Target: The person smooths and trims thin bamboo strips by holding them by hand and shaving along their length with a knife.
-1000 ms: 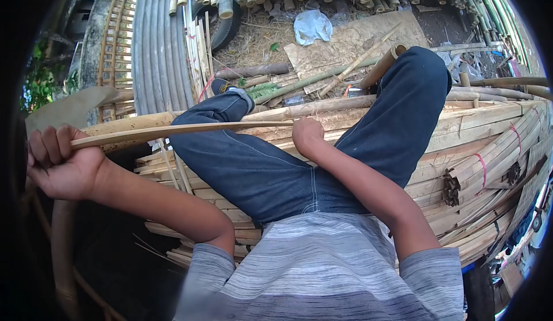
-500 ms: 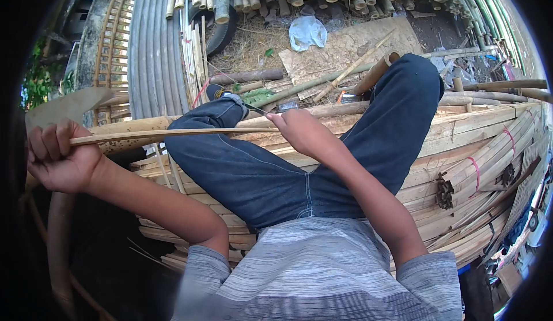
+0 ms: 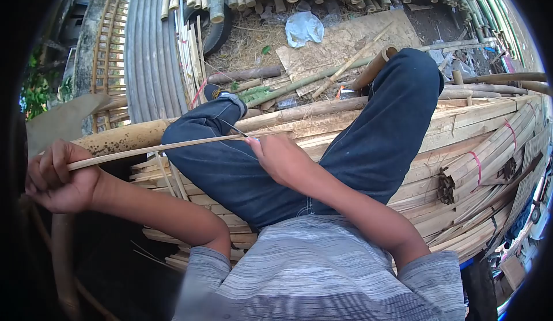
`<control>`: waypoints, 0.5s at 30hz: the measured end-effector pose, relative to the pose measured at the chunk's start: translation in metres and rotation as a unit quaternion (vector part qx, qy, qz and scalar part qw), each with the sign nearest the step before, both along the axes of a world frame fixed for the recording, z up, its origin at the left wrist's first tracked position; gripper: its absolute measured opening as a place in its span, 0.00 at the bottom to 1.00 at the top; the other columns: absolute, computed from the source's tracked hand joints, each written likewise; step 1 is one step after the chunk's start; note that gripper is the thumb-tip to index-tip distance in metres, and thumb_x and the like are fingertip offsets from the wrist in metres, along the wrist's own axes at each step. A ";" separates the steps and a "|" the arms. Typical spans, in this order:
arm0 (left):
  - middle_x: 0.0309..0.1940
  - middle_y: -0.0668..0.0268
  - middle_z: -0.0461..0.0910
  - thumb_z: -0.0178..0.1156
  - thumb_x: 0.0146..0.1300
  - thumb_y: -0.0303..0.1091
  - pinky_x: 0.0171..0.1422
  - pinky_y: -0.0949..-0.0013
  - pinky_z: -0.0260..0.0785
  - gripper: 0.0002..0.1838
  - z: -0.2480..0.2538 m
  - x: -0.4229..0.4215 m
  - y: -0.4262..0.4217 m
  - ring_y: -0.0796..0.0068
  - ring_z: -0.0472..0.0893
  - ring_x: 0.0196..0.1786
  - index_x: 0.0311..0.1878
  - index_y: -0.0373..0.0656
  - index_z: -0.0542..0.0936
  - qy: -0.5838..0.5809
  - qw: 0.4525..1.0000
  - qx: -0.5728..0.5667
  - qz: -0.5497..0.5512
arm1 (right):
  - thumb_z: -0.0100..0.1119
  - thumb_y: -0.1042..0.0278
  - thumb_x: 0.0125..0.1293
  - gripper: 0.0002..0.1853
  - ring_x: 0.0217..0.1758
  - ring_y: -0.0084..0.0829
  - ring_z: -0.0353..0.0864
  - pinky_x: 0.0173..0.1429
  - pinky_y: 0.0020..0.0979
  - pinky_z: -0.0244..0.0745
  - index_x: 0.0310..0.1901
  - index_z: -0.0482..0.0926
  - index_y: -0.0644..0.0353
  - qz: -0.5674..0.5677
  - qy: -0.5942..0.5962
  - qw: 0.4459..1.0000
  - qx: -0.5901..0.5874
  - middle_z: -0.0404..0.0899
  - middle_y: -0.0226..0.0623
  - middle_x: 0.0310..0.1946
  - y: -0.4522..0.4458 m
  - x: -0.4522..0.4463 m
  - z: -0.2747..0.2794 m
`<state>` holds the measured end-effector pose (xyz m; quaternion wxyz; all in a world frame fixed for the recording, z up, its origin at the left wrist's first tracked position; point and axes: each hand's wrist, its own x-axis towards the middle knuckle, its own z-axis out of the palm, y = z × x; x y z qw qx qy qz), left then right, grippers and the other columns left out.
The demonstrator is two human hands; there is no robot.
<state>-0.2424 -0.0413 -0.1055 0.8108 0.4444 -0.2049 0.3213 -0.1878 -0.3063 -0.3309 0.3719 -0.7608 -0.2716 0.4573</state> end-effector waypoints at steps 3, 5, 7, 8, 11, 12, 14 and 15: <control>0.13 0.83 0.58 0.54 0.68 0.36 0.13 0.89 0.41 0.13 0.001 0.004 -0.013 0.97 0.51 0.09 0.26 0.52 0.66 -0.013 0.999 -0.017 -0.028 | 0.38 0.54 0.77 0.28 0.37 0.62 0.78 0.42 0.52 0.72 0.31 0.78 0.72 0.004 -0.087 0.996 -0.002 0.77 0.64 0.27 -0.009 -0.013 -0.056; 0.13 0.83 0.58 0.54 0.68 0.37 0.12 0.89 0.41 0.13 0.004 0.005 -0.026 0.97 0.51 0.09 0.26 0.51 0.66 -0.019 1.000 -0.003 -0.019 | 0.38 0.53 0.77 0.29 0.37 0.62 0.77 0.42 0.51 0.71 0.30 0.76 0.74 -0.020 0.019 0.998 -0.064 0.76 0.64 0.26 -0.017 0.001 -0.067; 0.13 0.83 0.58 0.53 0.68 0.37 0.12 0.89 0.41 0.13 0.004 0.009 -0.033 0.97 0.51 0.09 0.26 0.51 0.66 -0.015 1.000 0.007 -0.009 | 0.38 0.52 0.77 0.30 0.34 0.62 0.76 0.41 0.50 0.69 0.30 0.75 0.75 -0.060 0.087 0.992 -0.072 0.75 0.64 0.24 -0.007 0.003 -0.035; 0.12 0.82 0.58 0.53 0.69 0.38 0.11 0.89 0.41 0.14 0.005 0.009 -0.037 0.97 0.51 0.09 0.26 0.51 0.66 -0.019 1.000 0.011 0.014 | 0.38 0.52 0.77 0.30 0.33 0.62 0.75 0.39 0.50 0.68 0.31 0.75 0.75 -0.074 0.091 0.993 -0.031 0.74 0.63 0.24 -0.002 -0.005 -0.021; 0.12 0.82 0.58 0.51 0.70 0.40 0.10 0.89 0.41 0.14 0.005 0.007 -0.041 0.96 0.51 0.09 0.27 0.51 0.66 -0.032 0.999 0.014 0.041 | 0.38 0.52 0.77 0.30 0.28 0.60 0.71 0.37 0.49 0.65 0.32 0.74 0.76 -0.130 0.043 0.990 0.044 0.69 0.61 0.20 -0.005 -0.025 -0.042; 0.12 0.82 0.58 0.51 0.70 0.39 0.10 0.89 0.42 0.13 0.004 0.008 -0.044 0.96 0.51 0.09 0.27 0.51 0.66 -0.037 0.998 0.024 0.046 | 0.38 0.52 0.77 0.29 0.24 0.50 0.63 0.34 0.46 0.63 0.29 0.71 0.75 -0.150 0.074 0.985 0.050 0.65 0.55 0.18 -0.003 -0.017 -0.040; 0.12 0.82 0.58 0.51 0.70 0.38 0.10 0.89 0.44 0.13 0.005 0.006 -0.046 0.96 0.51 0.08 0.27 0.51 0.64 -0.038 0.998 0.027 0.039 | 0.37 0.53 0.77 0.29 0.21 0.43 0.56 0.32 0.44 0.62 0.26 0.68 0.74 -0.133 0.108 0.984 0.055 0.61 0.52 0.16 -0.002 -0.007 -0.034; 0.12 0.82 0.58 0.51 0.70 0.38 0.10 0.89 0.44 0.13 0.005 0.006 -0.047 0.96 0.51 0.08 0.27 0.51 0.64 -0.031 0.998 0.027 0.038 | 0.37 0.53 0.77 0.29 0.21 0.43 0.56 0.32 0.44 0.62 0.26 0.68 0.74 -0.134 0.114 0.983 0.054 0.61 0.52 0.16 0.002 -0.008 -0.018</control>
